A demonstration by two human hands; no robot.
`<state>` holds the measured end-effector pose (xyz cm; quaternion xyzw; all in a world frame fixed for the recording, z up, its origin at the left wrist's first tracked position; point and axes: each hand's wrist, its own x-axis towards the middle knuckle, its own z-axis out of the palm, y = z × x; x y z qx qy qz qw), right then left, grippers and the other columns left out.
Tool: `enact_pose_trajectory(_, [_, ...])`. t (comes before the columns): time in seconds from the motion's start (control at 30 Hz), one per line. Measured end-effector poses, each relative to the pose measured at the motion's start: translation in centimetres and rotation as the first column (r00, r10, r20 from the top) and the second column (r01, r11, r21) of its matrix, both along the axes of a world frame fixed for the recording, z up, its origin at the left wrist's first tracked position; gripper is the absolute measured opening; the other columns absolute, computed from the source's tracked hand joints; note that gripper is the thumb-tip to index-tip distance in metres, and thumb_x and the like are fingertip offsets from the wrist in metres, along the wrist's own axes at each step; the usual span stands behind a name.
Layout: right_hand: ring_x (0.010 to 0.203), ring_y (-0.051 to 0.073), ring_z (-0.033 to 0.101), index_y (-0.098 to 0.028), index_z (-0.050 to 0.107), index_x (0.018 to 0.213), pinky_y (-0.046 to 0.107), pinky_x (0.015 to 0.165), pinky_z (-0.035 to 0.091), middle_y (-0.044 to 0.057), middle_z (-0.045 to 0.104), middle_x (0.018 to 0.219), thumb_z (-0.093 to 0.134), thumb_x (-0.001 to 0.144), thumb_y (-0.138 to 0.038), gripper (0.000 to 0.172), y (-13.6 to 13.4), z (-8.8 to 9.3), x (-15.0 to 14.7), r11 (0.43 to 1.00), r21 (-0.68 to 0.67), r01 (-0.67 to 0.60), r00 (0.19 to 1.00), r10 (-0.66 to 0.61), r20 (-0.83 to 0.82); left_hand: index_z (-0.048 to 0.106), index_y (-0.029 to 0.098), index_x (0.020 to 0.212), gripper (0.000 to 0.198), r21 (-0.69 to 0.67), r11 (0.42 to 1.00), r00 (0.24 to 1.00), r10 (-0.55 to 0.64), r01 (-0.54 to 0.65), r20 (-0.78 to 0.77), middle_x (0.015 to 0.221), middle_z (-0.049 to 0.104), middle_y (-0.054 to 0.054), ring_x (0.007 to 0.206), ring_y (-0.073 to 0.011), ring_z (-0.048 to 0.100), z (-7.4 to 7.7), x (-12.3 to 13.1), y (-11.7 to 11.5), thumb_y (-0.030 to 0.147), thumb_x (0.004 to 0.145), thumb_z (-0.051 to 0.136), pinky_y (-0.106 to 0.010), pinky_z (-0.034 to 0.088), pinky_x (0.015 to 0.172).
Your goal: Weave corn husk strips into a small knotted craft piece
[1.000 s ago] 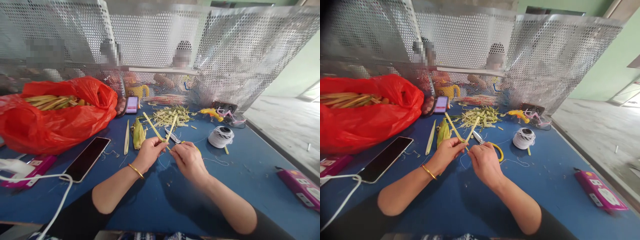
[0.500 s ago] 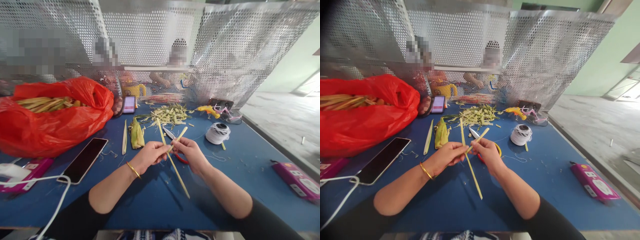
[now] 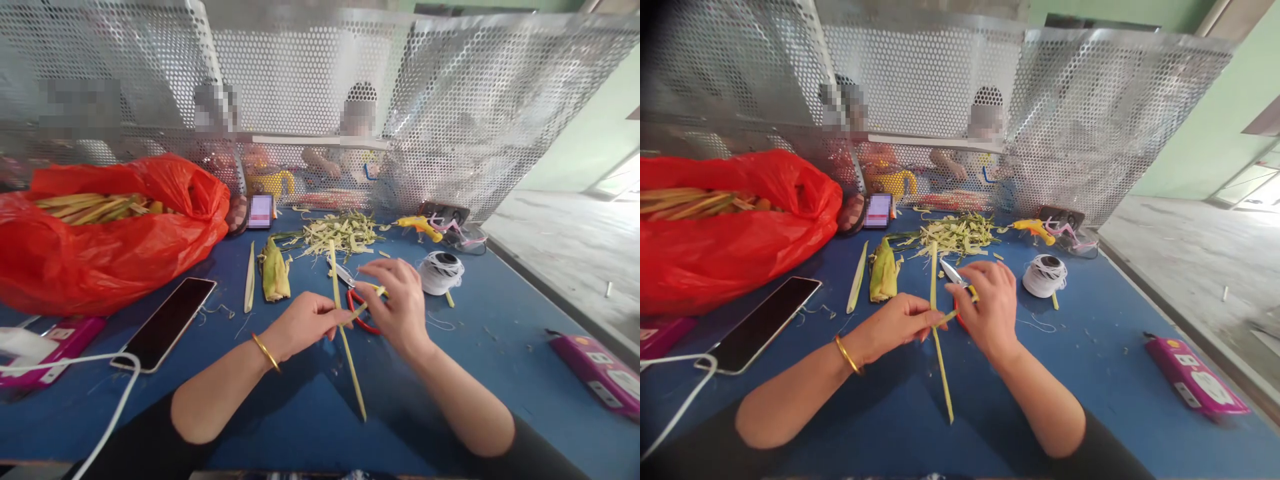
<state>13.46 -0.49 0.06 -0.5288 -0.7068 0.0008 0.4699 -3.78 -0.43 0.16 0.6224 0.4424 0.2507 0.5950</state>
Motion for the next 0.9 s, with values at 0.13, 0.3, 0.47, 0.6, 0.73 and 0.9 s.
enact_pose_trajectory(0.13, [0.074,0.018,0.059,-0.022,0.065,0.065,0.048,0.100,0.033,0.001,0.065,0.069,0.060,0.082,-0.040,0.025,-0.3,-0.2,-0.7,0.926,-0.314,-0.210,0.973,0.229,0.026,0.068,0.014,0.065,0.039,0.051,0.997,0.998,-0.056,0.058,-0.031,0.049,0.051,0.003,0.042,-0.0073,0.037,-0.2,0.2,-0.4,0.046,0.080,0.052,-0.022,0.026,0.044])
enact_pose_trajectory(0.3, [0.040,0.010,0.049,-0.018,0.055,0.061,0.025,0.042,0.041,-0.004,0.053,0.049,0.065,0.070,-0.053,0.038,-0.1,-0.8,-1.4,0.646,-0.537,-0.542,0.772,0.131,-0.622,0.067,0.015,0.065,0.031,-0.003,0.998,0.997,-0.065,0.065,-0.036,0.048,0.052,0.003,0.039,-0.0070,0.038,-0.3,0.4,-0.4,0.040,0.078,0.055,-0.022,0.027,0.043])
enact_pose_trajectory(0.47, [0.031,0.009,0.045,-0.019,0.049,0.058,0.021,0.032,0.033,-0.007,0.046,0.042,0.068,0.065,-0.051,0.038,-0.6,-1.3,-2.5,0.687,-0.483,-0.542,0.690,0.036,-0.723,0.068,0.015,0.064,0.032,-0.028,0.994,0.994,-0.105,0.105,-0.005,0.046,0.051,0.004,0.039,-0.0065,0.038,0.1,0.2,-0.2,0.043,0.075,0.060,-0.022,0.028,0.043])
enact_pose_trajectory(0.6, [0.034,0.010,0.046,-0.020,0.050,0.059,0.023,0.035,0.035,-0.006,0.047,0.043,0.062,0.071,-0.049,0.034,-0.4,-1.9,-2.7,0.756,-0.495,-0.429,0.773,0.023,-0.634,0.069,0.014,0.065,0.034,-0.092,0.989,0.993,-0.112,0.114,0.027,0.045,0.051,0.003,0.038,-0.0058,0.037,-0.1,0.1,0.0,0.048,0.071,0.065,-0.021,0.026,0.041])
enact_pose_trajectory(0.73, [0.069,0.017,0.059,-0.020,0.062,0.071,0.027,0.062,0.045,0.003,0.065,0.072,0.056,0.077,-0.042,0.024,0.9,-1.8,-1.1,0.933,-0.336,-0.127,0.904,-0.030,-0.426,0.071,0.013,0.072,0.039,-0.221,0.975,0.979,0.068,-0.025,0.190,0.050,0.054,0.001,0.038,-0.0050,0.038,-0.3,-0.1,0.4,0.051,0.074,0.062,-0.020,0.021,0.038])
enact_pose_trajectory(0.9, [0.072,0.018,0.056,-0.018,0.062,0.074,0.029,0.067,0.042,0.003,0.065,0.072,0.054,0.078,-0.050,0.033,1.7,-1.1,0.8,0.949,-0.316,-0.003,0.866,-0.155,-0.475,0.070,0.012,0.082,0.038,-0.298,0.945,0.914,0.233,-0.132,0.333,0.058,0.059,-0.001,0.043,-0.0059,0.046,0.0,-0.6,1.0,0.048,0.074,0.064,-0.019,0.027,0.038])
